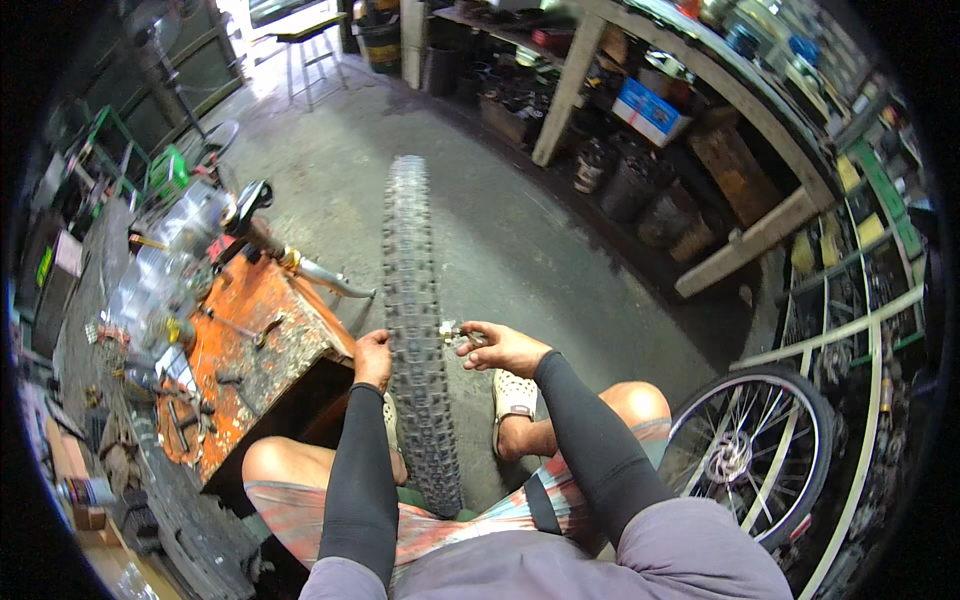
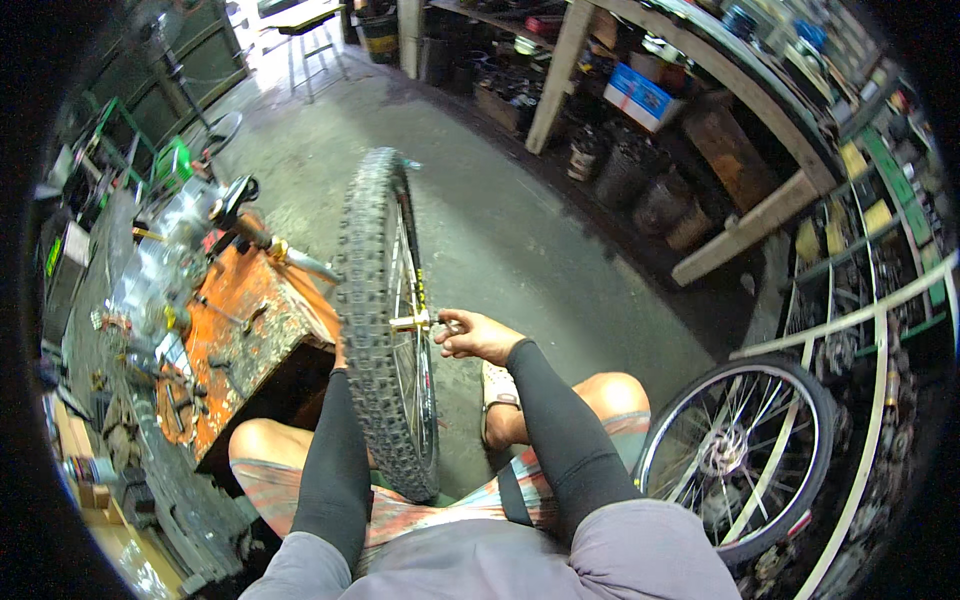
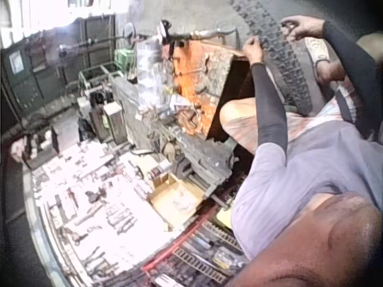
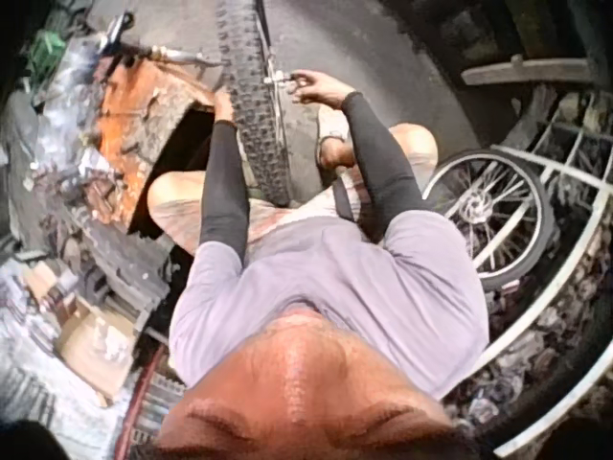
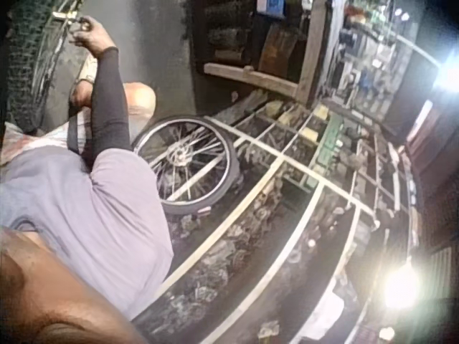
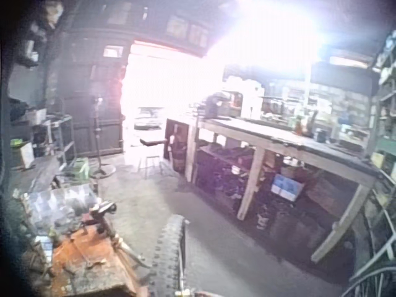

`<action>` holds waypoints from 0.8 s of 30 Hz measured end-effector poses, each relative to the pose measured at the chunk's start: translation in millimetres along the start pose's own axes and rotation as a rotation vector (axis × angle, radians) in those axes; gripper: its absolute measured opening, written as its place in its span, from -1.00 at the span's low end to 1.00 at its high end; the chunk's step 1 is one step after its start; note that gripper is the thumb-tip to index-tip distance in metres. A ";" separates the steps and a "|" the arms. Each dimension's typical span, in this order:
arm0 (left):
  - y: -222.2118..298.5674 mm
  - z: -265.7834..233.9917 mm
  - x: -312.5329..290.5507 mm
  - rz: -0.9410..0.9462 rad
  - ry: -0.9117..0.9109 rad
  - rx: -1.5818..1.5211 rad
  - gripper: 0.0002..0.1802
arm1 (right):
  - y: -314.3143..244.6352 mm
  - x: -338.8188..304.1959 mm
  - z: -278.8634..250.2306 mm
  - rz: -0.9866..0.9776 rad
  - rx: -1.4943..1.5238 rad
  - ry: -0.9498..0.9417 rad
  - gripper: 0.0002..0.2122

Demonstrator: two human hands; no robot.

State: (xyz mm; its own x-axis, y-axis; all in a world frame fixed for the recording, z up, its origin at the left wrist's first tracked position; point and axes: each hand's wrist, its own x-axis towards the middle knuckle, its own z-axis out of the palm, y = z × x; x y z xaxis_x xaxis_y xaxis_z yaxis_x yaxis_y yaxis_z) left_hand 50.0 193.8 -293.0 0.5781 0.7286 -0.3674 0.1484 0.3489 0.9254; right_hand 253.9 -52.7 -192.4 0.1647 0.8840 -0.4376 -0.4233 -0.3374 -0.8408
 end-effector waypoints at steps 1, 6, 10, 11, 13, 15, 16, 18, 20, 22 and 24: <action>-13.2 -20.7 15.9 -0.003 -0.033 -0.125 -0.85 | -7.9 12.2 1.6 -0.054 -0.142 -0.056 -0.27; -17.3 7.6 7.5 0.182 -0.030 0.500 -0.84 | -4.6 30.3 -15.0 -0.108 -0.537 0.355 -0.68; -33.4 25.2 6.3 0.211 -0.086 0.451 -0.77 | 12.5 38.0 -33.2 0.027 -0.153 0.498 -0.69; -43.3 17.1 15.2 0.246 -0.186 0.414 -0.78 | 15.5 38.6 -34.4 0.059 -0.044 0.516 -0.71; -72.7 5.2 42.8 -0.109 -0.217 -0.103 -0.69 | 24.0 41.5 -39.3 0.125 0.164 0.534 -0.73; -108.2 -81.6 80.7 -0.038 0.162 -0.051 -0.48 | 5.0 72.6 -3.6 0.148 0.269 0.423 -0.78; -127.7 -82.9 86.6 -0.062 0.195 -0.077 -0.48 | 13.9 74.2 -7.7 0.179 0.345 0.455 -0.80; -152.4 -68.5 82.6 -0.128 0.148 -0.146 -0.48 | 35.5 65.3 -10.8 0.182 0.472 0.523 -0.83; -158.4 -74.3 75.1 -0.147 0.141 -0.177 -0.48 | 45.9 66.2 0.2 0.127 0.521 0.591 -0.80; -161.6 -55.4 73.4 -0.165 0.108 -0.188 -0.48 | 52.7 52.0 -18.7 0.097 0.394 0.619 -0.80; -157.6 -47.4 73.7 -0.170 0.094 -0.198 -0.47 | 48.3 42.9 -34.5 0.132 0.292 0.578 -0.79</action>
State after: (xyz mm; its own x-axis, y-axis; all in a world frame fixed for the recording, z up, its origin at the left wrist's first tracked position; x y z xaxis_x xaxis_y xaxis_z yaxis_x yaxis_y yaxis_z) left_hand 31.2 220.4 -470.4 0.4802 0.6981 -0.5311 0.0715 0.5724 0.8169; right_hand 271.2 -42.3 -262.8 0.5120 0.4975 -0.7003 -0.6836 -0.2577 -0.6829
